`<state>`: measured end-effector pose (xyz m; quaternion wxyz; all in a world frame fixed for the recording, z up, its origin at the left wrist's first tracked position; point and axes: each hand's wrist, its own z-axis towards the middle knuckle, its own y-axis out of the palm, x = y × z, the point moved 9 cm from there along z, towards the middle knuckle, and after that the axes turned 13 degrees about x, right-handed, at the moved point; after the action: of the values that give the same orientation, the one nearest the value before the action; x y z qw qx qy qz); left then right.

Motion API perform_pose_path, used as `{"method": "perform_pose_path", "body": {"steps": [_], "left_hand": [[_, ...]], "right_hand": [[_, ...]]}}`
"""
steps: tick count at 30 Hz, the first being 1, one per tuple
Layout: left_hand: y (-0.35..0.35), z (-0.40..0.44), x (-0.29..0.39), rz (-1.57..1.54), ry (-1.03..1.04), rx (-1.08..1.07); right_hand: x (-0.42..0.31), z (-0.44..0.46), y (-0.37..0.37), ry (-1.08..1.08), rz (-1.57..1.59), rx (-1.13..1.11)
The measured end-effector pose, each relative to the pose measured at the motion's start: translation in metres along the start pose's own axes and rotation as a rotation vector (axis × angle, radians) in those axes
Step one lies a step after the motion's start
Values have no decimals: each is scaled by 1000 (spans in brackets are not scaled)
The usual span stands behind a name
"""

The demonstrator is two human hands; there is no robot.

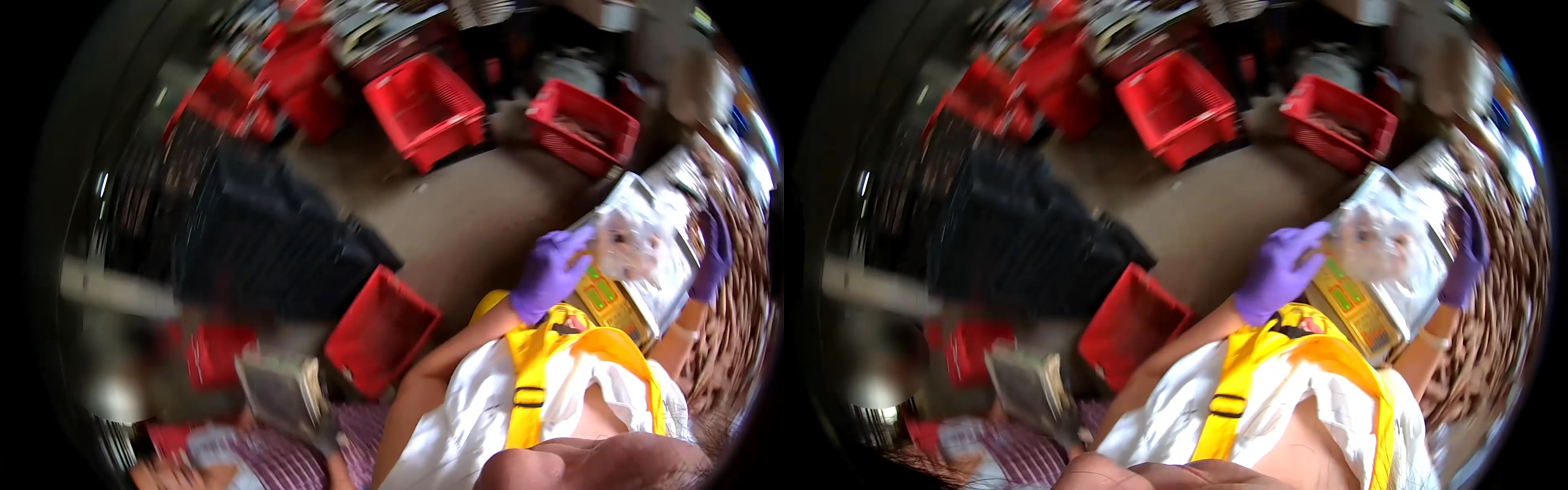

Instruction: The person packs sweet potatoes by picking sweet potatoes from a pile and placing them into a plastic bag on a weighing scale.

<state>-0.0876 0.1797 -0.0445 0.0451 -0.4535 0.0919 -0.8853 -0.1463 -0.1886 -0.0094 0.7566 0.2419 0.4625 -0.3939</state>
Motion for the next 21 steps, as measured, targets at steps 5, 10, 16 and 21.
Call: {"method": "perform_pose_path", "body": {"steps": [5, 10, 16, 21], "left_hand": [[65, -23, -25, 1, -107, -107], [103, -25, -23, -17, -80, -194], [123, -22, -21, -63, -106, -268], [150, -21, -26, -109, -128, -322]], "right_hand": [[19, -1, -30, -3, 59, 36], [40, -7, -62, 33, 77, 108], [42, -11, -89, 43, 96, 142], [46, -8, -105, 49, 77, 166]]}}
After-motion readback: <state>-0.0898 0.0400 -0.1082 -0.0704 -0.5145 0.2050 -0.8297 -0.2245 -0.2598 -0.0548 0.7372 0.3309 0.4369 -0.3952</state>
